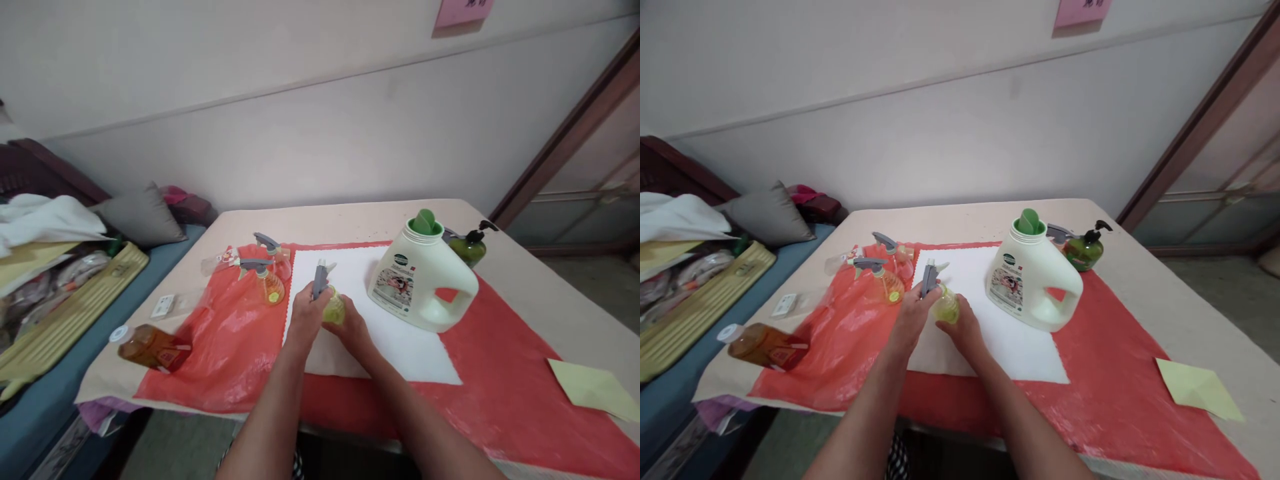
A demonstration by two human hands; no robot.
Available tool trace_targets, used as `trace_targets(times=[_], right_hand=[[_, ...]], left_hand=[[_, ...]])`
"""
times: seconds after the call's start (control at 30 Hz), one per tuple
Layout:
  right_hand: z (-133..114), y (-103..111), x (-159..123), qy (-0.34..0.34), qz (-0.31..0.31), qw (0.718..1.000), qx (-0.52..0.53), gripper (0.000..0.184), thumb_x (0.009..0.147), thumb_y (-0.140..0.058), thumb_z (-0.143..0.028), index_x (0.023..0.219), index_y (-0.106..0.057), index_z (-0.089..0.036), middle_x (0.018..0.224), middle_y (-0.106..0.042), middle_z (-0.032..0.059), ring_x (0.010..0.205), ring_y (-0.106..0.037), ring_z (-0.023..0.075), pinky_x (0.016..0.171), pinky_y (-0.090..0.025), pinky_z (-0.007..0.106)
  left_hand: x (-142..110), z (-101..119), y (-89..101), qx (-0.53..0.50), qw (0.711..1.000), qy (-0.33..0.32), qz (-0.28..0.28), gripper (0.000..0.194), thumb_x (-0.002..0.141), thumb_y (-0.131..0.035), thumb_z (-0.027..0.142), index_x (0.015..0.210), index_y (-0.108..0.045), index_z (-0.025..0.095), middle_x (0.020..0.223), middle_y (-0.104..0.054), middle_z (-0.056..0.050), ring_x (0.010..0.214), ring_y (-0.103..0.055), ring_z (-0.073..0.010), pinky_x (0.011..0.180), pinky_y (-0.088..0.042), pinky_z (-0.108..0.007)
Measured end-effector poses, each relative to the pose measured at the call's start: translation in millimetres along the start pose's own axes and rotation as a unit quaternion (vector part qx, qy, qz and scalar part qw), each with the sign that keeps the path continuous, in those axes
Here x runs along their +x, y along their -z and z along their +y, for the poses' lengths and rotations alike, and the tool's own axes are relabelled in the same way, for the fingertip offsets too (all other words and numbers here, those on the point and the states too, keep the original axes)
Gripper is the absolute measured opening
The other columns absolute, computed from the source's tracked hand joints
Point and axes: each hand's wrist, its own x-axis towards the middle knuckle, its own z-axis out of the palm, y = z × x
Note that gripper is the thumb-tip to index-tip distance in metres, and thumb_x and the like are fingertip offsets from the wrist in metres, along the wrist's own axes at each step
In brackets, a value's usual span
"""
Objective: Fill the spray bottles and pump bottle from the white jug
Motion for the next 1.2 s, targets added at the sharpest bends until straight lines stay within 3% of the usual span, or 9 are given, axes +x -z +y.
trace_targets(times=[0.3, 0.43, 0.67, 0.8, 0.9, 0.97, 1.03, 1.13, 1.2], right_hand=[[-38, 53, -6, 0.133, 0.060, 0.989, -0.012, 0.068, 0.070, -0.073, -0.037, 0.131, -0.047, -0.022, 0.130, -0.054, 0.0133, 0.126, -0.050, 0.0316, 0.111, -0.041, 0.053], [-55, 67, -15, 0.177, 0.066, 0.981, -0.036, 0.063, 0.073, -0.072, -0.032, 0.131, -0.048, -0.024, 0.130, -0.054, 0.0132, 0.128, -0.049, 0.0324, 0.112, -0.040, 0.054], [-65, 72, -20, 0.207, 0.081, 0.973, -0.062, 0.064, 0.075, -0.070, -0.027, 0.135, -0.050, -0.024, 0.128, -0.053, 0.0137, 0.125, -0.051, 0.0311, 0.109, -0.043, 0.053], [-73, 81, -21, 0.156, 0.062, 0.986, 0.001, 0.064, 0.069, -0.077, -0.031, 0.129, -0.057, -0.025, 0.127, -0.057, 0.0123, 0.125, -0.052, 0.0319, 0.110, -0.042, 0.052], [-79, 85, -22, 0.017, 0.018, 0.987, 0.159, 0.075, 0.056, -0.087, -0.031, 0.125, -0.060, -0.025, 0.119, -0.064, 0.0077, 0.115, -0.058, 0.0291, 0.103, -0.047, 0.045], [-82, 82, -23, -0.102, -0.019, 0.951, 0.289, 0.075, 0.057, -0.088, -0.040, 0.125, -0.058, -0.026, 0.104, -0.067, 0.0040, 0.096, -0.063, 0.0240, 0.086, -0.053, 0.037], [-83, 76, -25, -0.174, -0.048, 0.911, 0.371, 0.062, 0.072, -0.077, -0.059, 0.118, -0.057, -0.024, 0.093, -0.067, 0.0032, 0.081, -0.064, 0.0201, 0.068, -0.052, 0.031], [-86, 63, -29, -0.216, -0.084, 0.882, 0.411, 0.059, 0.085, -0.051, -0.077, 0.103, -0.057, -0.021, 0.087, -0.067, 0.0069, 0.069, -0.062, 0.0192, 0.052, -0.048, 0.028], [-90, 59, -33, -0.233, -0.107, 0.862, 0.437, 0.061, 0.085, -0.048, -0.079, 0.101, -0.056, -0.022, 0.089, -0.067, 0.0077, 0.068, -0.063, 0.0193, 0.050, -0.048, 0.028]], left_hand=[[9, 18, 22.0, -0.219, 0.973, 0.064, 0.019, 0.040, 0.067, -0.085, 0.046, 0.092, -0.075, 0.017, 0.098, -0.074, -0.007, 0.091, -0.068, -0.0176, 0.085, -0.051, -0.031], [5, 24, 28.2, -0.240, 0.969, 0.062, 0.008, 0.041, 0.064, -0.088, 0.045, 0.087, -0.074, 0.014, 0.088, -0.074, -0.006, 0.087, -0.070, -0.0186, 0.086, -0.053, -0.033], [-4, 24, 24.2, -0.227, 0.973, 0.036, 0.013, 0.038, 0.067, -0.087, 0.045, 0.090, -0.074, 0.017, 0.091, -0.074, -0.005, 0.093, -0.071, -0.0200, 0.083, -0.055, -0.031], [-3, 27, 28.0, -0.216, 0.976, 0.032, -0.017, 0.037, 0.068, -0.087, 0.044, 0.088, -0.075, 0.015, 0.092, -0.075, -0.007, 0.094, -0.072, -0.0219, 0.088, -0.055, -0.034], [-2, 32, 33.3, -0.227, 0.973, 0.034, -0.032, 0.037, 0.067, -0.087, 0.041, 0.089, -0.075, 0.015, 0.090, -0.075, -0.007, 0.094, -0.073, -0.0238, 0.090, -0.055, -0.037], [-3, 34, 36.0, -0.237, 0.970, 0.036, -0.040, 0.037, 0.067, -0.087, 0.038, 0.092, -0.075, 0.015, 0.090, -0.075, -0.007, 0.095, -0.073, -0.0240, 0.091, -0.056, -0.037], [-3, 36, 36.5, -0.244, 0.968, 0.037, -0.046, 0.036, 0.069, -0.087, 0.037, 0.094, -0.075, 0.015, 0.091, -0.075, -0.006, 0.095, -0.074, -0.0241, 0.091, -0.056, -0.038], [-4, 36, 33.0, -0.260, 0.965, 0.031, -0.028, 0.034, 0.067, -0.087, 0.037, 0.089, -0.074, 0.016, 0.089, -0.074, -0.005, 0.092, -0.074, -0.0238, 0.090, -0.056, -0.038], [-4, 36, 29.8, -0.279, 0.960, 0.015, -0.004, 0.032, 0.067, -0.087, 0.037, 0.087, -0.073, 0.016, 0.087, -0.074, -0.004, 0.087, -0.074, -0.0210, 0.088, -0.057, -0.036]])
